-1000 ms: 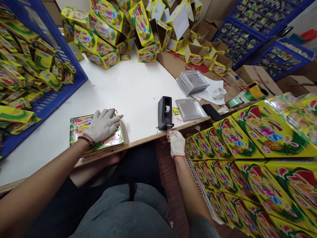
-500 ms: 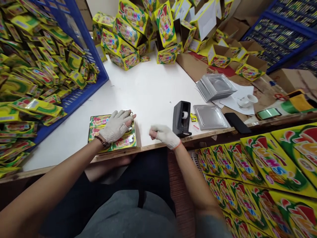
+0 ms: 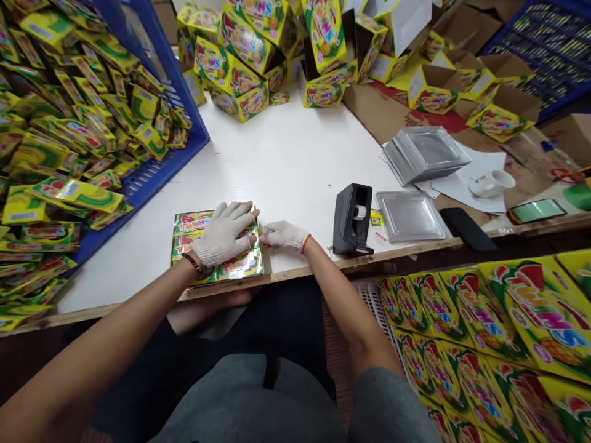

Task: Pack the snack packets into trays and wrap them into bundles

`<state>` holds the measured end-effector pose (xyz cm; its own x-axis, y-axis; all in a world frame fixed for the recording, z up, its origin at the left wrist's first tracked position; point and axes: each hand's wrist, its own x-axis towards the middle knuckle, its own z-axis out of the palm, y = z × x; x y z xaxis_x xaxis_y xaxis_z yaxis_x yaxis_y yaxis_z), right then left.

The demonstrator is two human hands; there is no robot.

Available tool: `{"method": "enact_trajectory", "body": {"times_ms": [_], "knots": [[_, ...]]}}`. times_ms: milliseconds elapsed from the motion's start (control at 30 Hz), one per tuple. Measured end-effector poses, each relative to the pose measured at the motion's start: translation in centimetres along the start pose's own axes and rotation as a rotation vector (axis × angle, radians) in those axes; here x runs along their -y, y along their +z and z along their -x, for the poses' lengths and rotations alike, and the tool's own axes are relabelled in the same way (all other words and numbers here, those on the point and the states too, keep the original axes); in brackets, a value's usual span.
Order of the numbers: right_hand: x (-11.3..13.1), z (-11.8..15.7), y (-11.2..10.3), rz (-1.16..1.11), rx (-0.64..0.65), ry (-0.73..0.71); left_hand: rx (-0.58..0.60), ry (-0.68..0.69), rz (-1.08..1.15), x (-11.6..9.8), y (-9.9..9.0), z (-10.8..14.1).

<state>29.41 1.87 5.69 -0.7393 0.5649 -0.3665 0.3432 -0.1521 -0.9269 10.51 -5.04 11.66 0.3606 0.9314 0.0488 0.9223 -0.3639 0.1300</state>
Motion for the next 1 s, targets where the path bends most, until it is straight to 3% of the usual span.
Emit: {"method": "enact_trajectory", "body": {"times_ms": [133, 200, 300, 400, 500, 633, 733, 800, 900, 1000], "knots": [[-1.9, 0.0, 2.6, -0.199, -0.203, 0.092, -0.008, -0.003, -0.012, -0.1, 0.0, -0.1], [-2.5, 0.8, 4.0, -0.107, -0.422, -0.011, 0.002, 0.004, -0.031, -0.1, 0.0, 0.1], [-2.8, 3.1, 6.4, 0.256, -0.657, -0.332, 0.019, 0.036, -0.064, 0.6, -0.2, 1.6], [-3.0, 5.5, 8.6, 0.724, -0.555, -0.620, 0.025, 0.052, -0.085, 1.9, -0.4, 4.9], [-3.5, 6.3, 9.4, 1.037, -0.474, -0.695, 0.022, 0.036, -0.094, 3.2, -0.4, 9.2], [-3.3, 4.1, 7.8, 1.149, -0.441, -0.673, -0.067, 0.009, -0.055, 3.5, 0.6, 12.4], [-2.1, 2.5, 5.7, 1.141, -0.461, -0.591, -0.160, 0.026, -0.025, 3.0, 1.9, 11.6], [-1.2, 3.0, 3.9, 1.090, -0.531, -0.568, -0.194, 0.059, -0.008, 2.6, 2.7, 10.4], [-0.9, 6.9, 0.6, 0.961, -0.827, -0.541, -0.215, 0.101, 0.012, 2.4, 3.3, 9.0], [-2.0, 12.5, -3.1, 0.795, -1.300, -0.265, -0.235, 0.111, 0.029, 2.7, 3.5, 8.5]]}}
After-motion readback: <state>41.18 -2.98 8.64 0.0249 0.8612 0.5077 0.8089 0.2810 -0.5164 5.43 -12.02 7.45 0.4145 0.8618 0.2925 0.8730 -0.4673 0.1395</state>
